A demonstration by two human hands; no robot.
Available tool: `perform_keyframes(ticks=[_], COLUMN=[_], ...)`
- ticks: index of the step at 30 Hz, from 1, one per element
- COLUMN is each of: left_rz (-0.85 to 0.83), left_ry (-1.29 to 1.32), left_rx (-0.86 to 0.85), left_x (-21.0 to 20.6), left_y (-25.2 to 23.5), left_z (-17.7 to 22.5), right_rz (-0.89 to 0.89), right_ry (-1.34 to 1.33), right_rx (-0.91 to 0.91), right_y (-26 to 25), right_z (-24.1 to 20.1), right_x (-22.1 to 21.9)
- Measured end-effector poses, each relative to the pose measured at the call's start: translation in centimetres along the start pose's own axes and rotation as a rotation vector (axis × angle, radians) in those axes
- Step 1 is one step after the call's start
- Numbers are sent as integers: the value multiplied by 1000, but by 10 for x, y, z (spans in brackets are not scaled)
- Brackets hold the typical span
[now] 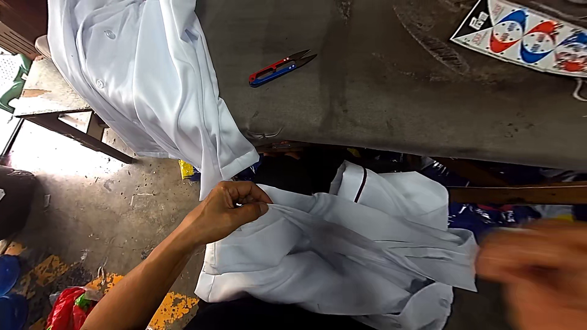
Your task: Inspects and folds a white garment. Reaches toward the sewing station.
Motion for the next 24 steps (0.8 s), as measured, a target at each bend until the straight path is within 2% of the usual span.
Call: perform_keyframes(ticks=[3,6,8,9,12,15,17,20,22,24], left_rz=[-53,-101,-115,-101,55,259,311,234,214,228], left_ry=[-10,43,8,-96,-695,-1099,-1283,-1466,-1544,-1481], left_rx=[-11,31,23,-7,-204,-459,-463,-383,-361,-348], left_x=[-1,-2,-1,0,4,8,20,36,38,36], left_y=[-7,-11,-12,-12,-7,-28,-71,-139,-156,-144], left_z=[7,10,12,16,60,126,146,140,141,150], right_rz=[-175,-212,-213,-215,-225,-233,-243,-262,-267,-268], right_ry=[261,533,570,550,466,378,366,351,326,283], right_rx=[207,346,376,378,373,346,342,346,331,308], right_y=[-30,-41,-48,-51,-60,-68,-73,-77,-78,-79], right_z=[-6,9,14,14,17,18,17,14,14,14], right_x=[-107,-153,-158,-158,-154,-153,-155,-160,-160,-157])
Point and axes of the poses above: each hand's wrist, its own y-axis away from the middle knuckle, its own x-axis out of the back of the hand, z = x × y, the point moved 6 cm from there along -y, towards the middle knuckle
